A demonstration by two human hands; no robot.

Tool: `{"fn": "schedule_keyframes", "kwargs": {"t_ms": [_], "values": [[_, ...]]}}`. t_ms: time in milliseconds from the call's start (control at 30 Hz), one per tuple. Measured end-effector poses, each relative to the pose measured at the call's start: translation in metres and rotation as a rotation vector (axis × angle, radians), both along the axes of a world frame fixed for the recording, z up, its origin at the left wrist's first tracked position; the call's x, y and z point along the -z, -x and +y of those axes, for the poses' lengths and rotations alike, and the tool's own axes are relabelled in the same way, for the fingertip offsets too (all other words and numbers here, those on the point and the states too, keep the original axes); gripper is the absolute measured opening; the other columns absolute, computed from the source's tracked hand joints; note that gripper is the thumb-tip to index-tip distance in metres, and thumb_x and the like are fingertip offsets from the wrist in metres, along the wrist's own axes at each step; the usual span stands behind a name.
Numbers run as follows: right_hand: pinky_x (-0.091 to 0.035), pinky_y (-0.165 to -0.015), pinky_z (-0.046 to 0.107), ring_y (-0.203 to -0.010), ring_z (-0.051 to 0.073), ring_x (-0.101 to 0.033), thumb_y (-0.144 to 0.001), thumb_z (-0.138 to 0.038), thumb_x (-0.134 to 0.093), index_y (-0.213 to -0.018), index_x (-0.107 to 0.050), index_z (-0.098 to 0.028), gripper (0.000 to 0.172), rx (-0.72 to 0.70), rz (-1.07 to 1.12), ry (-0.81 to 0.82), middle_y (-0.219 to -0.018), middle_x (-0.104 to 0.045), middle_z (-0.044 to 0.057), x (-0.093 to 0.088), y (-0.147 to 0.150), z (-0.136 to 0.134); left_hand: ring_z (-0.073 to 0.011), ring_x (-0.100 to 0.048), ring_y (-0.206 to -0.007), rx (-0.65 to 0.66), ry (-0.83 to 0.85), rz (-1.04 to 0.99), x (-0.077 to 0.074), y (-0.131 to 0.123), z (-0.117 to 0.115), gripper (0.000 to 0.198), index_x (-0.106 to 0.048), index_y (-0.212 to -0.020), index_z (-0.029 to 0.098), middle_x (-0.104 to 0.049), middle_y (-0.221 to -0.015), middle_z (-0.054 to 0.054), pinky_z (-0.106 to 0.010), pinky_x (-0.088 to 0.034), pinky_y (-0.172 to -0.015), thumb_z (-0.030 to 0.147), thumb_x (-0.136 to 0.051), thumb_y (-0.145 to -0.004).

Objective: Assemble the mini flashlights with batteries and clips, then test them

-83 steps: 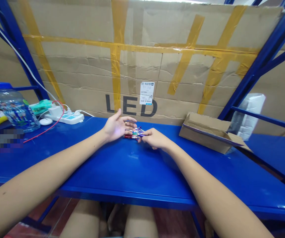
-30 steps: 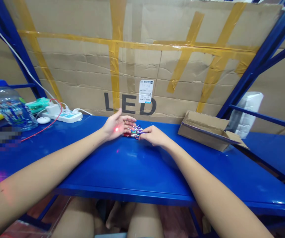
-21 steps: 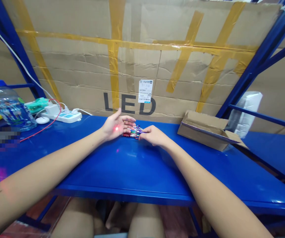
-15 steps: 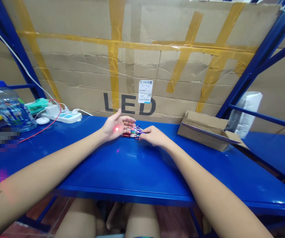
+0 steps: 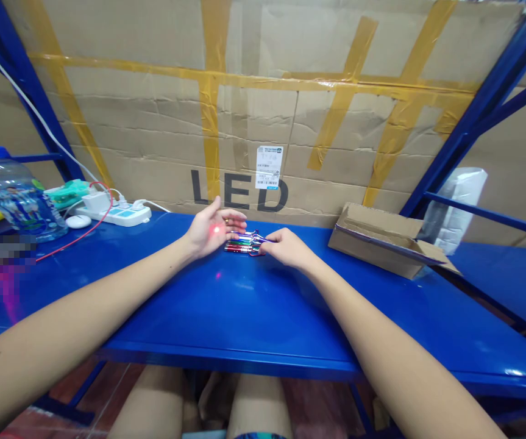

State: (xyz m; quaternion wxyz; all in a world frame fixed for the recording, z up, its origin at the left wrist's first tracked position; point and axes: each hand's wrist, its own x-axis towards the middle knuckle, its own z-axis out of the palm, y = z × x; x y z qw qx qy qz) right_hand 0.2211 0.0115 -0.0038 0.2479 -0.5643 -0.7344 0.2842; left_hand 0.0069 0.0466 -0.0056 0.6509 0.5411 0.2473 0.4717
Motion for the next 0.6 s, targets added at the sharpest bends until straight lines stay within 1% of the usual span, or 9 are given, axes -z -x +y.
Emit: {"fn": "schedule_keyframes", "kwargs": {"t_ms": [100, 200, 267, 367, 433, 467, 533, 600], "values": [[-0.024, -0.049, 0.026, -0.05, 0.009, -0.035, -0.078, -0.037, -0.057, -0.075, -0.07, -0.015, 0.026, -0.034, -0.03, -0.06, -0.055, -0.046, -0.003, 0.003, -0.001, 0.003, -0.0201, -0.065, -0.081, -0.079, -0.031, 0.018, 0.002, -0.001, 0.003, 0.06, -0.072, -0.081, 0.014, -0.071, -0.083, -0.011, -0.031, -0.047, -0.072, 0.065, -0.042, -0.091], [-0.03, -0.053, 0.026, -0.057, 0.011, -0.042, -0.079, -0.034, -0.056, -0.074, -0.064, -0.016, 0.021, -0.024, -0.004, -0.11, -0.063, -0.054, -0.001, 0.004, -0.001, 0.005, -0.0165, -0.063, -0.075, -0.25, -0.071, 0.075, 0.004, -0.002, 0.008, 0.045, -0.07, -0.076, 0.014, -0.069, -0.078, -0.009, -0.027, -0.045, -0.068, 0.05, -0.05, -0.093], [-0.031, -0.053, 0.025, -0.056, 0.011, -0.043, -0.079, -0.031, -0.054, -0.074, -0.058, -0.017, 0.015, 0.02, 0.052, -0.117, -0.062, -0.053, -0.001, 0.005, -0.001, 0.006, -0.0151, -0.062, -0.072, -0.36, -0.084, 0.103, 0.006, -0.001, 0.012, 0.037, -0.068, -0.074, 0.014, -0.067, -0.075, -0.008, -0.025, -0.043, -0.064, 0.041, -0.052, -0.094], [-0.031, -0.051, 0.025, -0.051, 0.011, -0.041, -0.079, -0.028, -0.053, -0.077, -0.051, -0.019, 0.009, 0.061, 0.144, -0.094, -0.058, -0.05, -0.003, 0.01, -0.006, 0.013, -0.0142, -0.062, -0.069, -0.458, -0.078, 0.11, 0.008, 0.002, 0.018, 0.035, -0.067, -0.073, 0.014, -0.066, -0.073, -0.007, -0.024, -0.042, -0.06, 0.036, -0.051, -0.095], [-0.031, -0.05, 0.025, -0.05, 0.011, -0.042, -0.079, -0.03, -0.055, -0.081, -0.05, -0.02, 0.011, 0.064, 0.177, -0.086, -0.058, -0.051, -0.003, 0.018, -0.012, 0.024, -0.0134, -0.062, -0.066, -0.496, -0.073, 0.12, 0.009, 0.005, 0.022, 0.034, -0.065, -0.072, 0.015, -0.066, -0.072, -0.007, -0.024, -0.041, -0.058, 0.035, -0.05, -0.095], [-0.033, -0.051, 0.025, -0.052, 0.012, -0.044, -0.08, -0.031, -0.055, -0.082, -0.051, -0.02, 0.012, 0.066, 0.18, -0.11, -0.06, -0.053, -0.003, 0.023, -0.016, 0.031, -0.013, -0.061, -0.065, -0.512, -0.07, 0.131, 0.009, 0.006, 0.024, 0.034, -0.065, -0.071, 0.015, -0.065, -0.071, -0.006, -0.023, -0.041, -0.057, 0.034, -0.05, -0.095], [-0.038, -0.057, 0.027, -0.058, 0.014, -0.051, -0.079, -0.031, -0.057, -0.08, -0.055, -0.019, 0.013, 0.09, 0.162, -0.199, -0.064, -0.058, 0.0, 0.034, -0.022, 0.047, -0.0122, -0.06, -0.062, -0.548, -0.059, 0.163, 0.011, 0.009, 0.028, 0.033, -0.064, -0.07, 0.015, -0.065, -0.07, -0.006, -0.022, -0.04, -0.056, 0.031, -0.05, -0.095], [-0.042, -0.062, 0.029, -0.065, 0.017, -0.056, -0.079, -0.031, -0.058, -0.081, -0.06, -0.018, 0.014, 0.146, 0.119, -0.332, -0.071, -0.064, 0.003, 0.042, -0.025, 0.064, -0.0114, -0.059, -0.061, -0.581, -0.038, 0.189, 0.013, 0.013, 0.032, 0.032, -0.063, -0.07, 0.015, -0.064, -0.069, -0.005, -0.022, -0.039, -0.054, 0.028, -0.049, -0.095]]}}
